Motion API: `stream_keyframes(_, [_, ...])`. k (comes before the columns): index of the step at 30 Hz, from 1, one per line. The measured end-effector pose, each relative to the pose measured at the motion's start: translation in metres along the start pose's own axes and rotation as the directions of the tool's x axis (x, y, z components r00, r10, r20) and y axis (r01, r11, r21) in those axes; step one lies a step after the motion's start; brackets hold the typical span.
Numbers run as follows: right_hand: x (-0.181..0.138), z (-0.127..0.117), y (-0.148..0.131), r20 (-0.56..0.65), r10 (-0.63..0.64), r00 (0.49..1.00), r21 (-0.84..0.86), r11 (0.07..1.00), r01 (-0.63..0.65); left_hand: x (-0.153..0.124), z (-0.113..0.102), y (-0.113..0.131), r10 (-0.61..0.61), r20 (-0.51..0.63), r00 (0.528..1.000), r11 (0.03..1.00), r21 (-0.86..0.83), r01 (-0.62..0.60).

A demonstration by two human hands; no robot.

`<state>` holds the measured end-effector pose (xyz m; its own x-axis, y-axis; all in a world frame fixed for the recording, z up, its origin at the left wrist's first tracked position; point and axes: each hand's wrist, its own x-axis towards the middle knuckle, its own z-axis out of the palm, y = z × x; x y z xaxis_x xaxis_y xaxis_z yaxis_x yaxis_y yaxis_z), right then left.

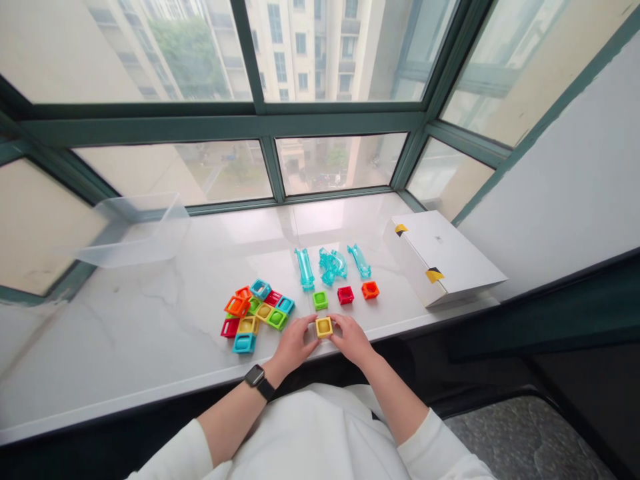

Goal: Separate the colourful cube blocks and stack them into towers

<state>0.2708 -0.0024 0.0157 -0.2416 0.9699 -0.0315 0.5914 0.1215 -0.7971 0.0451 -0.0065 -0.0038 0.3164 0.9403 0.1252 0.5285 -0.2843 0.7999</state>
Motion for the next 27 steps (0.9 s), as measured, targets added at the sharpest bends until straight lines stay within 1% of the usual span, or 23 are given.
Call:
stream_keyframes(6, [0.001,-0.004,0.001,0.025,-0.016,1.000,0.008,1.000,0.016,0.002,-0.004,0.004,0.018,0.012,1.000,1.000,0.023,-0.018])
stream_keyframes(13, [-0.001,-0.010,0.002,0.071,-0.067,0.995,-0.002,0.998,0.068,0.002,-0.002,-0.001,0.022,0.013,1.000,0.999,0.032,-0.023])
stream_keyframes(19, [-0.001,-0.008,0.005,0.071,-0.057,0.996,-0.017,0.998,0.058,0.002,0.002,-0.003,0.020,-0.007,1.000,0.997,0.070,-0.020])
stream_keyframes(21, [0.000,-0.010,0.004,0.046,-0.049,0.998,-0.011,0.999,0.050,0.002,0.002,-0.004,0.025,-0.013,1.000,0.996,0.083,-0.024])
stream_keyframes(23, [0.002,-0.014,0.001,-0.014,-0.050,0.999,-0.012,0.999,0.050,0.002,0.002,-0.004,0.030,-0.018,0.999,0.996,0.090,-0.028])
stream_keyframes(25, [0.007,-0.019,-0.006,-0.100,-0.087,0.991,-0.031,0.996,0.085,0.002,0.001,-0.003,0.034,-0.019,0.999,0.995,0.092,-0.032])
stream_keyframes(27, [0.014,-0.020,-0.014,-0.151,-0.156,0.976,-0.076,0.986,0.146,0.002,0.001,-0.003,0.037,-0.018,0.999,0.995,0.095,-0.035])
